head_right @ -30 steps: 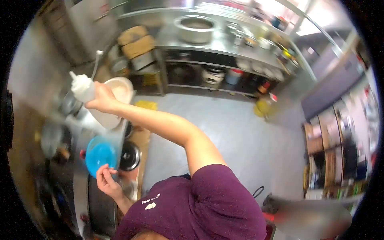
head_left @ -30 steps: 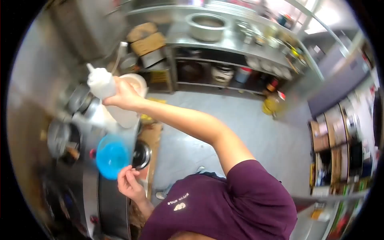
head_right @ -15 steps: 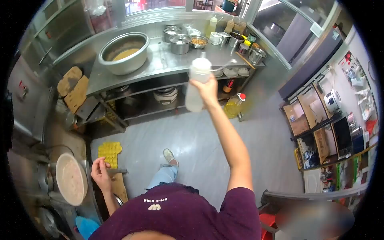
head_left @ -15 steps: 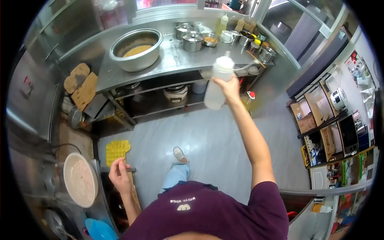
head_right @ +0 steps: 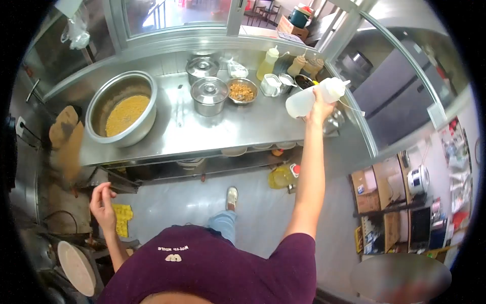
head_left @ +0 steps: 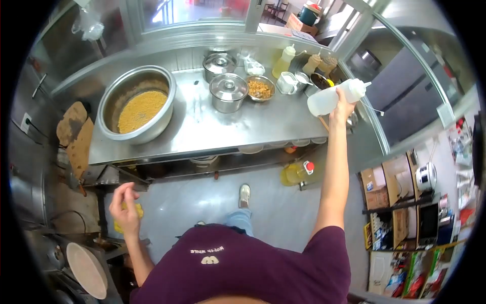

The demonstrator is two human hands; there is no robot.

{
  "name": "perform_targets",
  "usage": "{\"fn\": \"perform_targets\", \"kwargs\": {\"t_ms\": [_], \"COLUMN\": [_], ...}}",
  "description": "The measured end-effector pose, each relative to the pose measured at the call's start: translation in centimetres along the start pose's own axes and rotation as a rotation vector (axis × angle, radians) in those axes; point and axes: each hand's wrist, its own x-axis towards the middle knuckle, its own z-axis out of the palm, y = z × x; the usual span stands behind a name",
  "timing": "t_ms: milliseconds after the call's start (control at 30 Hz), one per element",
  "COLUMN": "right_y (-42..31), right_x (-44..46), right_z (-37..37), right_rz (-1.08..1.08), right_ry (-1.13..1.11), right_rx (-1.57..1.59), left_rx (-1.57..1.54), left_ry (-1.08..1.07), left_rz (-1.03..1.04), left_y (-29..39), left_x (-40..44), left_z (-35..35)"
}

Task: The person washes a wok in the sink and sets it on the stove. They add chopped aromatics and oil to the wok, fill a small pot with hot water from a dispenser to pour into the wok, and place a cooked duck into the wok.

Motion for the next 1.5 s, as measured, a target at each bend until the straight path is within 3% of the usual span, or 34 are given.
{"fn": "perform_targets", "kwargs": {"t_ms": [167,333,400,433,467,500,533,600,667,833,1000,1367,1500], "right_y": [11.6,24.3,28.5,28.3,30.0,37.2,42.9,39.5,45.7,38.9,29.0,1.2,-6.2], "right_x": [13.9,22.7,24.3,24.0,24.6,28.5,30.9,27.9,29.5,13.8,0.4,-23.9,-36.4], "right_z": [6.8,11.3,12.0,12.6,12.5,10.3,9.8,12.1,11.1,14.8,20.3,28.0,30.7], "right_rz": [-0.063,-0.192,-0.019,0.112,-0.044,-0.408,-0.798,-0.420,-0.501,-0.450,-0.504,-0.620,-0.476], "right_ry": [-0.028,0.044,-0.034,-0.154,-0.204,-0.338,-0.283,0.034,-0.242,-0.462,-0.615,-0.733,-1.160], "right_rx": [0.043,-0.149,-0.168,-0.420,-0.809,-1.122,-1.529,-1.557,-0.579,-0.427,-0.259,0.040,0.177], "left_rx": [0.164,0.381,0.521,0.553,0.595,0.637,0.726,0.751,0.779,0.830,0.882,0.830,0.667], "left_ry": [0.220,0.189,0.168,0.179,0.204,0.237,0.221,0.242,0.211,0.232,0.321,0.547,0.795], "left_rz": [-0.154,-0.190,-0.213,-0.242,-0.269,-0.248,-0.213,-0.179,-0.166,-0.194,-0.265,-0.368,-0.564], "left_y": [0.2,4.3,5.7,6.3,6.6,7.2,6.9,7.0,6.6,6.3,5.7,0.6,3.6], "left_x": [1.5,3.6,4.7,4.8,5.1,5.3,5.3,4.6,4.6,3.0,-0.7,-18.0,-22.5], "left_z": [8.6,17.6,19.4,19.9,20.3,20.9,21.0,21.6,21.8,21.0,16.0,-7.6,-15.8]}}
